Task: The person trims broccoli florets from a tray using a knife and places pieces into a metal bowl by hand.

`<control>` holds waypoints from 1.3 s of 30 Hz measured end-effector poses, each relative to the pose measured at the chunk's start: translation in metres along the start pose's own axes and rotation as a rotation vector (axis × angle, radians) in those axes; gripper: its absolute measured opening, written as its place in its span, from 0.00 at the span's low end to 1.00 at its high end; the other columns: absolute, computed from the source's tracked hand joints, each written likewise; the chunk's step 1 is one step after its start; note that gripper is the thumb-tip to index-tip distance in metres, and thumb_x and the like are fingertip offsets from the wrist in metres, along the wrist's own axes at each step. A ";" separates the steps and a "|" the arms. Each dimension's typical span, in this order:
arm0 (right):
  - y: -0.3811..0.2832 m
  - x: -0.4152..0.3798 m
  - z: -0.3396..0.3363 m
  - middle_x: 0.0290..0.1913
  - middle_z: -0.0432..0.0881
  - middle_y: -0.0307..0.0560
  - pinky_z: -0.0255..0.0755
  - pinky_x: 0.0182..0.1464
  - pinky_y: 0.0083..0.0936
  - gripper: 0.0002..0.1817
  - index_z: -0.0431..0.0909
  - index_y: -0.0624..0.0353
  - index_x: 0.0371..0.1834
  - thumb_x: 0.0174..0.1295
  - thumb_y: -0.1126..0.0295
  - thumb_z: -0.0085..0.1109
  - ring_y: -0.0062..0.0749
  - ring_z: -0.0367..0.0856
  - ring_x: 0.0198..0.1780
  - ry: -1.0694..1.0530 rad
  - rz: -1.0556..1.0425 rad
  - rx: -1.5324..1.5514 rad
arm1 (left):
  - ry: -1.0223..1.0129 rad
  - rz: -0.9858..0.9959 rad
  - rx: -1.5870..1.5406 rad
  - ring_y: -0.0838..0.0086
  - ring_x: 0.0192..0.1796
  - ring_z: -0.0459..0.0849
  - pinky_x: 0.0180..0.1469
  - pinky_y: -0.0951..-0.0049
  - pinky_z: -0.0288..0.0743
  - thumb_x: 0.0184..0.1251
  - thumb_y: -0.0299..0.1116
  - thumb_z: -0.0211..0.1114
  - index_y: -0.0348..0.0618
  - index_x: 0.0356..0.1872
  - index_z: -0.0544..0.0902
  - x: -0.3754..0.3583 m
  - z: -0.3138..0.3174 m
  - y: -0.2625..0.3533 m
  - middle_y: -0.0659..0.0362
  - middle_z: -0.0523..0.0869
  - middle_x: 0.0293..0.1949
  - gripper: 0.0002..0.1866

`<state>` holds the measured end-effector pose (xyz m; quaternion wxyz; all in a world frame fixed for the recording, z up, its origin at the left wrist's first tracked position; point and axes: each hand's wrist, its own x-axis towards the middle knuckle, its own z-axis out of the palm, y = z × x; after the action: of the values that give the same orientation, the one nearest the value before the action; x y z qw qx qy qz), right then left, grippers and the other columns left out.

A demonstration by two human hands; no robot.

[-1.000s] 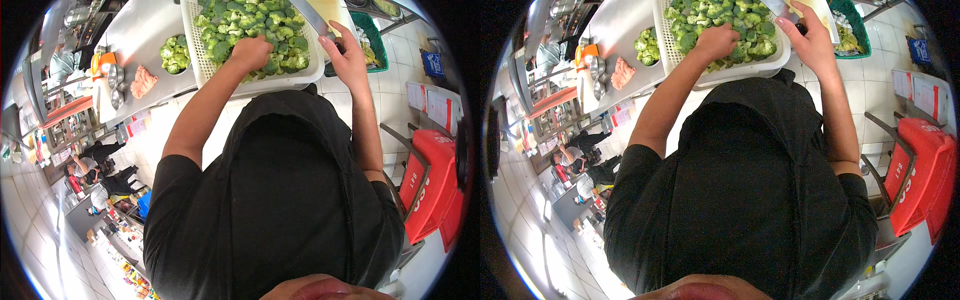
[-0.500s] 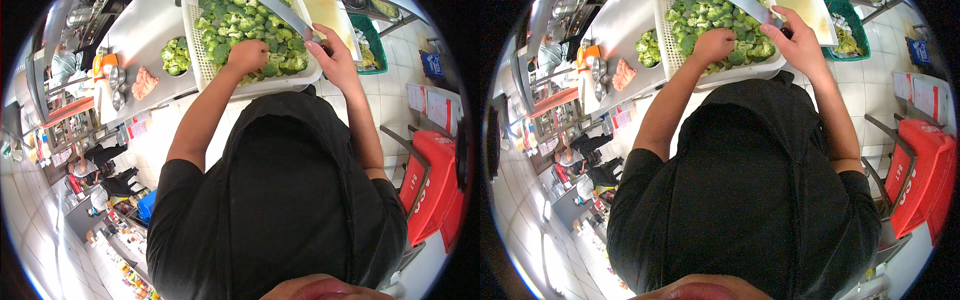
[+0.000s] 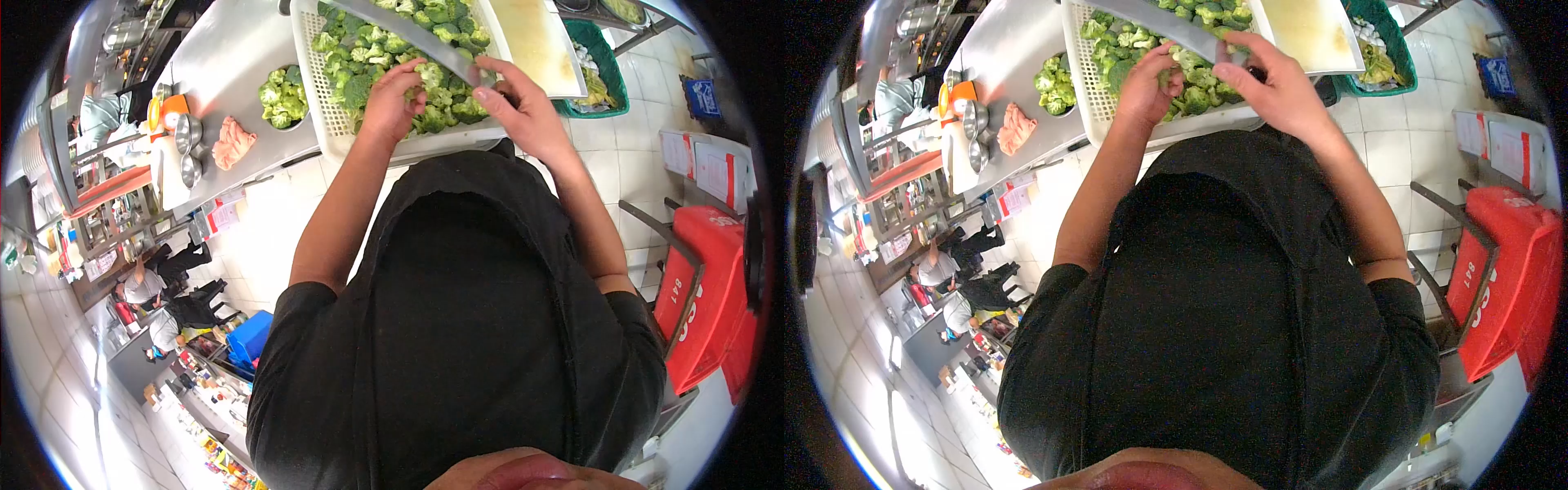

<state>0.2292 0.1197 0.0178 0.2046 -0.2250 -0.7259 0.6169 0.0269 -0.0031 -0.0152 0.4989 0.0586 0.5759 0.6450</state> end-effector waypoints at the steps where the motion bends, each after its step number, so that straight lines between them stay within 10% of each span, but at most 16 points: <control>1: -0.001 0.000 0.003 0.33 0.82 0.45 0.72 0.37 0.23 0.29 0.72 0.59 0.67 0.68 0.55 0.65 0.22 0.78 0.33 -0.021 -0.013 -0.034 | 0.006 -0.002 -0.046 0.73 0.31 0.79 0.30 0.73 0.68 0.68 0.26 0.61 0.35 0.61 0.77 -0.001 0.003 -0.003 0.61 0.79 0.31 0.21; 8: -0.013 0.002 0.028 0.42 0.86 0.63 0.78 0.45 0.43 0.36 0.67 0.57 0.72 0.65 0.49 0.65 0.59 0.86 0.42 -0.122 -0.158 -0.186 | -0.106 0.038 -0.146 0.66 0.42 0.86 0.40 0.67 0.81 0.78 0.38 0.55 0.36 0.58 0.75 0.000 0.000 -0.022 0.53 0.86 0.41 0.18; 11: -0.011 0.001 0.029 0.31 0.83 0.53 0.74 0.40 0.29 0.36 0.65 0.59 0.75 0.65 0.59 0.67 0.36 0.81 0.32 -0.137 -0.138 -0.250 | -0.068 0.061 -0.174 0.65 0.43 0.86 0.42 0.68 0.81 0.77 0.37 0.56 0.36 0.57 0.75 -0.005 0.003 -0.023 0.53 0.86 0.42 0.17; 14: -0.009 0.001 0.027 0.39 0.85 0.65 0.78 0.45 0.44 0.39 0.66 0.56 0.73 0.64 0.47 0.65 0.63 0.84 0.40 -0.156 -0.070 -0.263 | -0.067 0.071 -0.169 0.65 0.43 0.87 0.43 0.67 0.81 0.77 0.36 0.57 0.35 0.56 0.75 -0.008 0.004 -0.023 0.52 0.86 0.42 0.16; 29: 0.000 -0.005 0.018 0.42 0.85 0.66 0.78 0.45 0.45 0.36 0.70 0.59 0.70 0.65 0.47 0.64 0.64 0.85 0.44 -0.066 -0.184 -0.325 | -0.035 0.235 0.113 0.67 0.34 0.88 0.28 0.70 0.81 0.70 0.26 0.59 0.32 0.48 0.81 -0.024 0.029 -0.009 0.49 0.88 0.37 0.10; 39: 0.015 0.002 -0.006 0.30 0.85 0.53 0.74 0.34 0.30 0.26 0.76 0.59 0.61 0.67 0.53 0.65 0.30 0.83 0.30 0.053 -0.016 -0.237 | -0.042 0.240 0.131 0.76 0.24 0.81 0.25 0.75 0.77 0.66 0.21 0.59 0.32 0.47 0.84 -0.020 0.046 -0.023 0.54 0.86 0.32 0.11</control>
<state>0.2327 0.1277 0.0040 0.2005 -0.2578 -0.7900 0.5189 0.0801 0.0104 -0.0082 0.4250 0.1731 0.5952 0.6597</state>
